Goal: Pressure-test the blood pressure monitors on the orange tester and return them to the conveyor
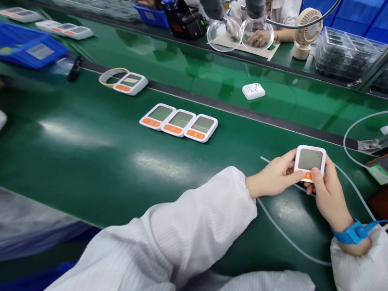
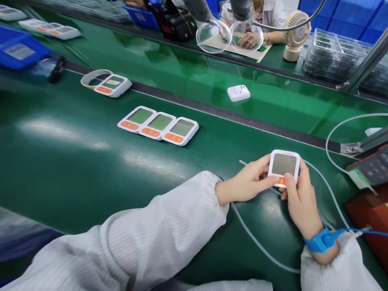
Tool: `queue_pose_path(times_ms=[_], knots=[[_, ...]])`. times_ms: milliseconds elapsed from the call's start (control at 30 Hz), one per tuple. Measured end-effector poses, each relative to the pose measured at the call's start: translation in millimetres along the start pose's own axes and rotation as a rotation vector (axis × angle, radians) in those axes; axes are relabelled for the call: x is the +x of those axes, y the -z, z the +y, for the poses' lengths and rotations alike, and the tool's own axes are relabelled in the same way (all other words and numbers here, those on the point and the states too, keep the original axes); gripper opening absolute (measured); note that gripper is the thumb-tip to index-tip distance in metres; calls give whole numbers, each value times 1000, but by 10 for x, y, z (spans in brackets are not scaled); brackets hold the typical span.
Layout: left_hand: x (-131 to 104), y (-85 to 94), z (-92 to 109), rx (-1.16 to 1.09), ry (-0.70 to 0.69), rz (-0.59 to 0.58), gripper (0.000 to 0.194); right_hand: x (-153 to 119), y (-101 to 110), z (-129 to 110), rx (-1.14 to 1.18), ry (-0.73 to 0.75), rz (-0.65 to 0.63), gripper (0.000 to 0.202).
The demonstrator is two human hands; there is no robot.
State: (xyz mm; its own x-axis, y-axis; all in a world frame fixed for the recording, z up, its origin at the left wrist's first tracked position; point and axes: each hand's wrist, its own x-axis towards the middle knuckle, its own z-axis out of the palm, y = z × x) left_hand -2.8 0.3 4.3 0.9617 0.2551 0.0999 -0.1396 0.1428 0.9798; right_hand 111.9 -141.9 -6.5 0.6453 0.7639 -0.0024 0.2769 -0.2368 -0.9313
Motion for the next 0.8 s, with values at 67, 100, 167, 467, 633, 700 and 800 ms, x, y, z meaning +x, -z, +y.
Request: queue_pose_path(times_ms=[67, 100, 167, 467, 633, 700, 800], knots=[[-1, -3, 5, -5, 2, 1, 54, -2, 1, -7, -5, -1, -2, 59], [-2, -3, 6, -5, 3, 1, 54, -3, 1, -10, -8, -1, -2, 59], [-5, -4, 2, -8, 4, -1, 55, -5, 2, -15, -12, 0, -2, 59], [-7, 4, -38, -22, -9, -10, 58, -2, 8, 7, -5, 5, 0, 62], [1, 9, -34, -27, -9, -6, 57, 7, 10, 2, -14, -1, 0, 61], [3, 8, -33, -17, -9, -6, 57, 9, 8, 3, -10, 2, 1, 61], [4, 3, -37, -23, -19, -5, 58, 8, 3, 5, -3, 8, -1, 62]])
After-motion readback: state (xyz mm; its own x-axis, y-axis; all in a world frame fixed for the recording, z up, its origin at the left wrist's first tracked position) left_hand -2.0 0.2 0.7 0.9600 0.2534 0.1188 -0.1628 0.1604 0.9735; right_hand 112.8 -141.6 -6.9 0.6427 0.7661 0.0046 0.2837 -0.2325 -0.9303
